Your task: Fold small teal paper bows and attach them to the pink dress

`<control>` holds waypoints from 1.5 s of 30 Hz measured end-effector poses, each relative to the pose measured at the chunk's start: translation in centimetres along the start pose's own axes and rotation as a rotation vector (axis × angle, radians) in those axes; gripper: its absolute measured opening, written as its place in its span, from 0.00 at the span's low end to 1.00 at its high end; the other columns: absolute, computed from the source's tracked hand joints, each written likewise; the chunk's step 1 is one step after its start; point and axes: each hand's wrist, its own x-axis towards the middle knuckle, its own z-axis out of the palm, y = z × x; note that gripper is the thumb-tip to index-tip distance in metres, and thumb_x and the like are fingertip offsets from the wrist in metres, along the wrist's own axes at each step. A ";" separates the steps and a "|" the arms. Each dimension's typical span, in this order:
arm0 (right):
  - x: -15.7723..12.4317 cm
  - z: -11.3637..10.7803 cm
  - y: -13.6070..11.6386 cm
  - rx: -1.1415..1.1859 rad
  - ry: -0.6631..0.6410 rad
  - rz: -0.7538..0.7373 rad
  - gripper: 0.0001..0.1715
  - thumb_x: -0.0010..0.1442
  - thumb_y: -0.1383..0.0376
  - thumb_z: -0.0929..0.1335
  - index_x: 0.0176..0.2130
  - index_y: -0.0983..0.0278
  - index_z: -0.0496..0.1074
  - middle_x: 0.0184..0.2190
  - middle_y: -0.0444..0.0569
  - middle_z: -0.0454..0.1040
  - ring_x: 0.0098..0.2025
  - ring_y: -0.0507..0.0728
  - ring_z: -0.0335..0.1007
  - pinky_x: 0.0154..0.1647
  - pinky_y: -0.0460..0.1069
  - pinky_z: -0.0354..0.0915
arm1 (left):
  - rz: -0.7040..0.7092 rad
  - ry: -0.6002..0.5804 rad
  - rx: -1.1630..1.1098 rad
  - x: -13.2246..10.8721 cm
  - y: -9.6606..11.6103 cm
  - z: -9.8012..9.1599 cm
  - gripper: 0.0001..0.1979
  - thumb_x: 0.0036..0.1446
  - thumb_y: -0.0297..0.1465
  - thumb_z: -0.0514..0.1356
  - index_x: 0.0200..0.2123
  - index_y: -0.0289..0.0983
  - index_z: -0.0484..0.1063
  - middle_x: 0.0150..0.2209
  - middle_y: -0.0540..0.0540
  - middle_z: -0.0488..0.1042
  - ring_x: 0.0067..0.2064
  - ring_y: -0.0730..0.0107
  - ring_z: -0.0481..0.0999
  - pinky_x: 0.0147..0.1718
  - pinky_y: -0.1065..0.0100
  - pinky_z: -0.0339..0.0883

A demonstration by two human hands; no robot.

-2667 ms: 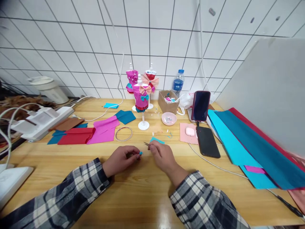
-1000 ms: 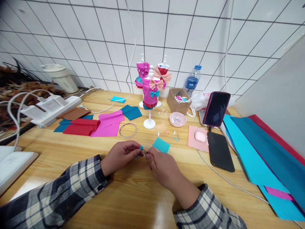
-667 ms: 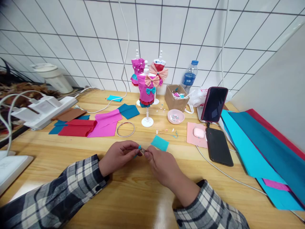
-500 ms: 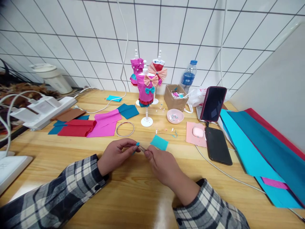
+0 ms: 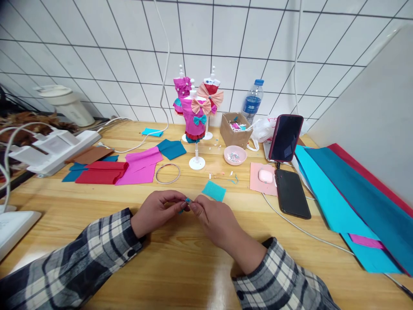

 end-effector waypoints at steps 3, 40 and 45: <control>0.1 -0.1 -0.1 0.023 -0.014 -0.006 0.24 0.68 0.50 0.53 0.36 0.60 0.67 0.28 0.44 0.71 0.30 0.54 0.65 0.31 0.47 0.53 | -0.026 -0.028 -0.037 -0.1 0.2 0.0 0.09 0.55 0.35 0.60 0.31 0.35 0.77 0.29 0.47 0.81 0.32 0.69 0.79 0.34 0.72 0.72; 0.7 0.9 -0.5 1.292 -0.101 0.369 0.23 0.62 0.45 0.60 0.35 0.61 0.65 0.14 0.32 0.45 0.14 0.46 0.34 0.15 0.42 0.38 | 0.218 0.155 -0.119 0.2 0.1 -0.4 0.06 0.54 0.34 0.64 0.33 0.40 0.81 0.51 0.42 0.74 0.54 0.58 0.71 0.54 0.59 0.63; 0.5 1.1 -1.7 1.742 -0.606 0.496 0.27 0.65 0.46 0.56 0.33 0.64 0.66 0.13 0.35 0.57 0.12 0.44 0.34 0.12 0.41 0.34 | 0.389 0.175 -0.120 -0.5 -0.1 -0.4 0.07 0.55 0.33 0.64 0.37 0.47 0.81 0.55 0.45 0.69 0.57 0.59 0.67 0.58 0.56 0.58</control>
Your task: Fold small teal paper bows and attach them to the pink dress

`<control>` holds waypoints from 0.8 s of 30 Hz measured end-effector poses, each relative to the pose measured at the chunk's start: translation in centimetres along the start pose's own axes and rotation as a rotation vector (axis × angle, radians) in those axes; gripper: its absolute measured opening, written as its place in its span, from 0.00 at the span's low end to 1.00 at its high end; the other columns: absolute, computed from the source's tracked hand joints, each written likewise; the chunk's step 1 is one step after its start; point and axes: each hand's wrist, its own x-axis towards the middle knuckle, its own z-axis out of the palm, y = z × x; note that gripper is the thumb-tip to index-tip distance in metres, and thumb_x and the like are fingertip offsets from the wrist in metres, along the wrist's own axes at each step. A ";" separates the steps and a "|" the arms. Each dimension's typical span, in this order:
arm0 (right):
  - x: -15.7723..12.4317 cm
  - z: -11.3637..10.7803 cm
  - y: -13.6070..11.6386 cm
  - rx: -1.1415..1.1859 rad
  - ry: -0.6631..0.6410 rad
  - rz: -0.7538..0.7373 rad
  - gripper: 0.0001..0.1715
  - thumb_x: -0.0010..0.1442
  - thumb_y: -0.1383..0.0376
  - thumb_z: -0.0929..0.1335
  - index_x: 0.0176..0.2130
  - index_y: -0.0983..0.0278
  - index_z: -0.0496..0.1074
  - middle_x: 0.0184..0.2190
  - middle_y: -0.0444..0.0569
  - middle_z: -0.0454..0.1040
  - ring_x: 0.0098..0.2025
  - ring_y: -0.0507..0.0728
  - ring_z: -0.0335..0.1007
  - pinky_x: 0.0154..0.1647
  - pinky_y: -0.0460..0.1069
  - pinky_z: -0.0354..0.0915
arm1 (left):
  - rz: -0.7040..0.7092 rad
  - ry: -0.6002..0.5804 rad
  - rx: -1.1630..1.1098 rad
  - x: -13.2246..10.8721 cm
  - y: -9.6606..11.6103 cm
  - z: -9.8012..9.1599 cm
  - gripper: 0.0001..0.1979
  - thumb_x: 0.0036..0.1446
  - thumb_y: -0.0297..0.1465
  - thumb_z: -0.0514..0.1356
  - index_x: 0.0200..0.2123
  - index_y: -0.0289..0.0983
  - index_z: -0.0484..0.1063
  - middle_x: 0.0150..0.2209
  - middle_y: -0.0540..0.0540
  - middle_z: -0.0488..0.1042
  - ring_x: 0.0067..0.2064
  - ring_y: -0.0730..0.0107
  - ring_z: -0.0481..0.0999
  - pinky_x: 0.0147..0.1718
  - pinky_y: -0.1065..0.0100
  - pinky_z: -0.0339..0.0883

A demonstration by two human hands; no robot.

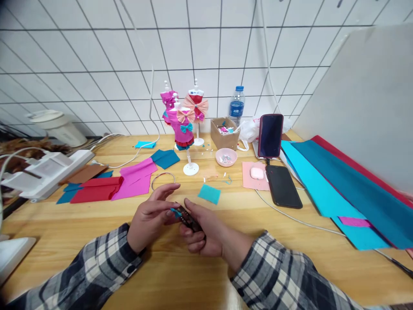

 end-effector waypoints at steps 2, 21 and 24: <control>0.0 0.0 0.0 0.067 -0.031 -0.021 0.23 0.65 0.50 0.59 0.33 0.65 0.67 0.16 0.38 0.64 0.11 0.42 0.35 0.12 0.40 0.34 | 0.054 -0.013 0.005 -0.1 -0.1 -0.1 0.08 0.56 0.32 0.64 0.39 0.49 0.80 0.56 0.47 0.68 0.58 0.59 0.66 0.58 0.57 0.58; -0.4 -1.2 -1.1 -1.252 0.731 -0.820 0.05 0.53 0.65 0.70 0.30 0.63 0.70 0.26 0.40 0.71 0.24 0.48 0.58 0.27 0.45 0.54 | -0.054 -0.215 0.593 0.7 1.3 -0.6 0.09 0.56 0.38 0.61 0.36 0.41 0.77 0.38 0.44 0.74 0.43 0.59 0.71 0.44 0.57 0.60; -0.4 -0.9 -0.7 -1.343 0.727 -0.844 0.04 0.54 0.64 0.70 0.31 0.62 0.70 0.26 0.39 0.71 0.24 0.48 0.58 0.27 0.44 0.54 | -0.008 -0.223 0.722 0.8 1.6 -0.1 0.06 0.56 0.34 0.60 0.32 0.42 0.77 0.36 0.47 0.75 0.41 0.62 0.72 0.44 0.57 0.58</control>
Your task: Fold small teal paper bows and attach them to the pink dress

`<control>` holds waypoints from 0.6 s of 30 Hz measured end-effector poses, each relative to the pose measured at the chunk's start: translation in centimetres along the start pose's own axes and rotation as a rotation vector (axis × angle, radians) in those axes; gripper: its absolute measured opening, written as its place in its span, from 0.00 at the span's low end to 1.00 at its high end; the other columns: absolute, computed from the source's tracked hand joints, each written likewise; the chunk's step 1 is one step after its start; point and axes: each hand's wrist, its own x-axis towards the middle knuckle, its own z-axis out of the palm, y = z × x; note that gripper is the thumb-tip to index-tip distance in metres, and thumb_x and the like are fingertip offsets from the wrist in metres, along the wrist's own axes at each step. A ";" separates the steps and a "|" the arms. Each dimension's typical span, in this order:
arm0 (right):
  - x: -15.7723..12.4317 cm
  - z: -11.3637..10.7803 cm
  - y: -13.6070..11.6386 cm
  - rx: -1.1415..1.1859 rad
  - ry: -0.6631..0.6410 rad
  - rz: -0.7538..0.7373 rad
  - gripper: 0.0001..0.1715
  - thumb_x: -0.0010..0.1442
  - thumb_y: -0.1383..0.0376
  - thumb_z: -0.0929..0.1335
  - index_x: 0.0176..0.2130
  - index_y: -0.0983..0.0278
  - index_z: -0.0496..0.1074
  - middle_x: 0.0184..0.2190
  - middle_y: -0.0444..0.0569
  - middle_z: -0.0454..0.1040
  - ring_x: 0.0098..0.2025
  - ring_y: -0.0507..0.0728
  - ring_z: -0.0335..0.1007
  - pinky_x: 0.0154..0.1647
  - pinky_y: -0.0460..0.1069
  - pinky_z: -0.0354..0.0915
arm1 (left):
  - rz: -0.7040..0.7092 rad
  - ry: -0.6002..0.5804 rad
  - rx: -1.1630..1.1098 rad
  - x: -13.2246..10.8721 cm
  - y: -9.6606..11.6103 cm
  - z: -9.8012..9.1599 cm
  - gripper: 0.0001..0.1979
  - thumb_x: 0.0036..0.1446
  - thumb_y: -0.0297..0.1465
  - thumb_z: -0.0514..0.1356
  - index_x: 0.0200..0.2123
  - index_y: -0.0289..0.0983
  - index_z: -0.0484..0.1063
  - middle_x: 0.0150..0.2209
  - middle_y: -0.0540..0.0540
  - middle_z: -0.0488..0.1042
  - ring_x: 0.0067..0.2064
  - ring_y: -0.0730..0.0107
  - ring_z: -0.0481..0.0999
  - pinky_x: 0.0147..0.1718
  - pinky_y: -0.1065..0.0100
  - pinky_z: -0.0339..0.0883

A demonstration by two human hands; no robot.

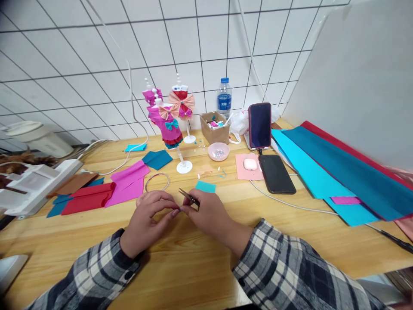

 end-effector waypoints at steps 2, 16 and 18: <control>-0.1 0.1 0.0 -0.006 0.000 -0.007 0.04 0.55 0.64 0.70 0.31 0.62 0.71 0.26 0.39 0.72 0.24 0.48 0.59 0.27 0.44 0.55 | 0.012 0.003 0.019 0.0 0.1 0.1 0.05 0.56 0.33 0.60 0.31 0.43 0.77 0.35 0.48 0.76 0.41 0.63 0.72 0.45 0.56 0.57; -0.5 -0.5 0.1 0.004 -0.007 -0.025 0.14 0.64 0.54 0.62 0.35 0.61 0.66 0.23 0.39 0.66 0.26 0.50 0.60 0.28 0.46 0.54 | -0.203 0.021 -0.232 0.1 -0.9 0.6 0.06 0.53 0.35 0.62 0.29 0.39 0.77 0.33 0.47 0.79 0.38 0.63 0.76 0.45 0.58 0.63; -0.6 -0.4 0.3 0.025 -0.035 0.002 0.21 0.68 0.53 0.53 0.33 0.61 0.63 0.24 0.41 0.64 0.28 0.52 0.61 0.30 0.47 0.55 | -0.342 0.058 -0.445 0.2 -1.5 0.6 0.09 0.52 0.37 0.63 0.31 0.37 0.76 0.30 0.46 0.79 0.34 0.64 0.76 0.38 0.64 0.67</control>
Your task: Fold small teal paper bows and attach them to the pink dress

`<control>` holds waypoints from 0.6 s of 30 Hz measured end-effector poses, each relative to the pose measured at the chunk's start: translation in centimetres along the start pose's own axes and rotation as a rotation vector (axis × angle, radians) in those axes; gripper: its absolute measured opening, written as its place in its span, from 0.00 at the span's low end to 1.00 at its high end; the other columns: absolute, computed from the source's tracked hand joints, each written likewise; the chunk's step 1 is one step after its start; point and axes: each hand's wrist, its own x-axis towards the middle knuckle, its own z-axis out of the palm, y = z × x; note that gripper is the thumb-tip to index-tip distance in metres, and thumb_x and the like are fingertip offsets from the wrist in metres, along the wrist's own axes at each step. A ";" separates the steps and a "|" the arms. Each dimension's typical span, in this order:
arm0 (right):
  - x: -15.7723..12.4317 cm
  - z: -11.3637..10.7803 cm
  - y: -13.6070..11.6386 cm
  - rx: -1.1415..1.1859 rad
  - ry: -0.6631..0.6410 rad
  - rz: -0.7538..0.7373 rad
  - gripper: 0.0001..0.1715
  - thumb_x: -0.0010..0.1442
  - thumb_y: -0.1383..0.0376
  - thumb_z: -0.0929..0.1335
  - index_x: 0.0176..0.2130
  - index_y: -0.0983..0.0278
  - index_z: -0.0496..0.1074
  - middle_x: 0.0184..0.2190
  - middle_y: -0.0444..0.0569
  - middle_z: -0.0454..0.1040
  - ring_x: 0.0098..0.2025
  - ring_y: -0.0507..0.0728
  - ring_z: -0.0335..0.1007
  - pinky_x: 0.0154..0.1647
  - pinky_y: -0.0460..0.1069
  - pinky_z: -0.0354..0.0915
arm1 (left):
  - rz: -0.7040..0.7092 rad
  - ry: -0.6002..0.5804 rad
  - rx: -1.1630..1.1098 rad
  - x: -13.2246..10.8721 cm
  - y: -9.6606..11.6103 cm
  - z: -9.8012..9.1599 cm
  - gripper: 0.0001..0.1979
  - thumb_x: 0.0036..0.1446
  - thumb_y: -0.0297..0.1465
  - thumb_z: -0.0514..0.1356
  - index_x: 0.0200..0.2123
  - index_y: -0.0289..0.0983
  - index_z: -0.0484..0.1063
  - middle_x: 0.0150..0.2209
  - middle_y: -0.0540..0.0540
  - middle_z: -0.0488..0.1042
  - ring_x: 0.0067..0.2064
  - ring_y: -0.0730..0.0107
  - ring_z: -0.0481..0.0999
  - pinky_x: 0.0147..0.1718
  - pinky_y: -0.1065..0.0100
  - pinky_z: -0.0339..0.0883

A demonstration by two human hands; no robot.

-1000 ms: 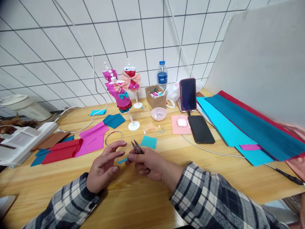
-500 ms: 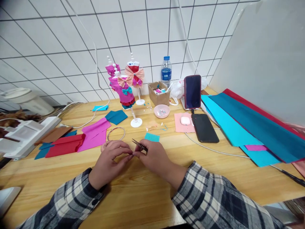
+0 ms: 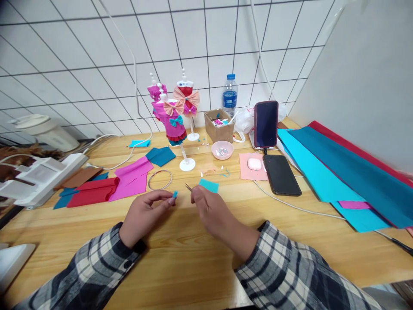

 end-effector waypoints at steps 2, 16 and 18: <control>-0.1 0.3 0.3 -0.028 -0.088 -0.005 0.25 0.69 0.53 0.50 0.31 0.61 0.62 0.26 0.43 0.65 0.31 0.53 0.61 0.33 0.48 0.55 | -0.093 0.016 -0.168 0.2 -0.3 -0.1 0.11 0.52 0.38 0.63 0.32 0.35 0.75 0.27 0.47 0.78 0.30 0.67 0.76 0.33 0.68 0.68; -0.4 1.2 0.2 -0.134 -0.216 -0.017 0.25 0.69 0.51 0.49 0.33 0.60 0.62 0.28 0.44 0.67 0.33 0.54 0.63 0.36 0.49 0.56 | -0.127 -0.085 -0.291 -0.5 0.8 0.5 0.09 0.52 0.36 0.63 0.30 0.34 0.76 0.24 0.49 0.74 0.28 0.72 0.72 0.30 0.72 0.66; -0.4 1.2 0.2 -0.133 -0.213 -0.016 0.25 0.69 0.50 0.50 0.33 0.60 0.62 0.28 0.44 0.67 0.33 0.54 0.63 0.36 0.49 0.56 | -0.148 -0.096 -0.306 -0.5 0.9 0.6 0.10 0.51 0.36 0.64 0.30 0.34 0.76 0.24 0.49 0.74 0.27 0.72 0.72 0.29 0.71 0.66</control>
